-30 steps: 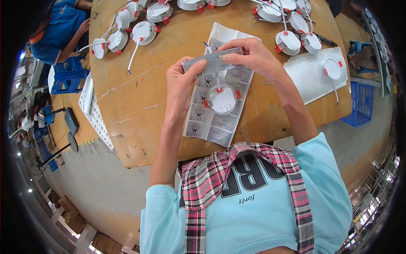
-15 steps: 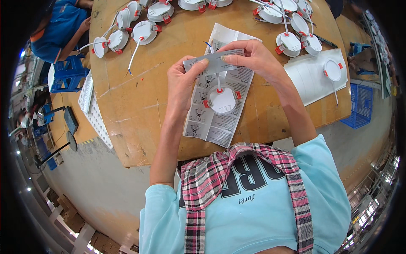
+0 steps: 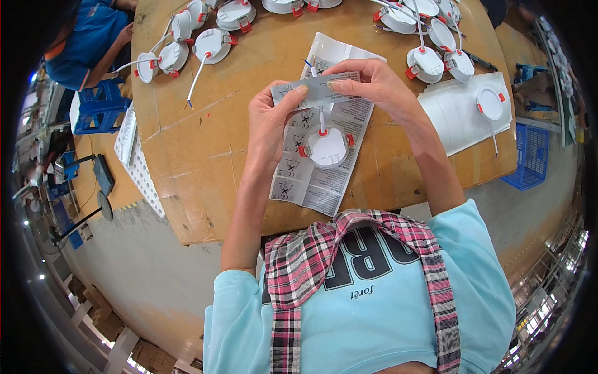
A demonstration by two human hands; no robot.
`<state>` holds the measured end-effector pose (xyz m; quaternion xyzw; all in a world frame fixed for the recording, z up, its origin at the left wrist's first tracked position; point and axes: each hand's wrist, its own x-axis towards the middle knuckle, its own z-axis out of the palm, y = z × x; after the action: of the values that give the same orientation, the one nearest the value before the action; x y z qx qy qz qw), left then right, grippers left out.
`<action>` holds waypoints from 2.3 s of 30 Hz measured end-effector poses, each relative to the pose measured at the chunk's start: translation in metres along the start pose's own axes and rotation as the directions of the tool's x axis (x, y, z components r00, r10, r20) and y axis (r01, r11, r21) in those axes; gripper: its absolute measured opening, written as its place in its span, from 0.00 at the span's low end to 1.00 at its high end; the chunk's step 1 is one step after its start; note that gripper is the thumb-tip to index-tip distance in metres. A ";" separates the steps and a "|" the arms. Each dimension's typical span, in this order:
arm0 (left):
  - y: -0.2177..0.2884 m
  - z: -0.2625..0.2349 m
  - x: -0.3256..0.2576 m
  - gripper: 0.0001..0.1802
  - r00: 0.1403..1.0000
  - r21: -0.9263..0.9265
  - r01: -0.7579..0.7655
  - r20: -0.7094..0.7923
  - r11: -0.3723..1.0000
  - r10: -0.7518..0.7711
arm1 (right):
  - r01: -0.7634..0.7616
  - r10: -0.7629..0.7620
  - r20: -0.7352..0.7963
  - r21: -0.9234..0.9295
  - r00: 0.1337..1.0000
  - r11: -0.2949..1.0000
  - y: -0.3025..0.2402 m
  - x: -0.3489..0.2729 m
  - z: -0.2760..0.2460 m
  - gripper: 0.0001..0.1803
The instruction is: Applying certification and safety labels to round LED ceiling lights.
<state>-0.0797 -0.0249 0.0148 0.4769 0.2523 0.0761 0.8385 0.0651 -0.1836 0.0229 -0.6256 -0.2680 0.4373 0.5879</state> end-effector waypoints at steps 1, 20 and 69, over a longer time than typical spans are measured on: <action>-0.001 0.000 0.000 0.06 1.000 -0.011 -0.001 0.000 1.000 0.001 | 0.000 0.000 -0.007 -0.002 1.000 1.000 0.001 0.000 -0.001 0.15; -0.006 0.006 -0.007 0.12 1.000 -0.033 -0.010 -0.024 0.999 0.009 | 0.043 -0.047 -0.030 -0.117 0.998 0.992 0.003 -0.003 -0.003 0.16; -0.035 0.034 -0.050 0.07 0.863 0.794 -0.366 0.095 0.485 0.496 | 0.109 -0.425 -0.384 -0.624 0.820 0.774 -0.025 -0.050 0.050 0.07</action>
<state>-0.1097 -0.0884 0.0170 0.8370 0.1924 0.1999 0.4717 0.0023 -0.1970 0.0624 -0.8186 -0.3132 0.0644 0.4772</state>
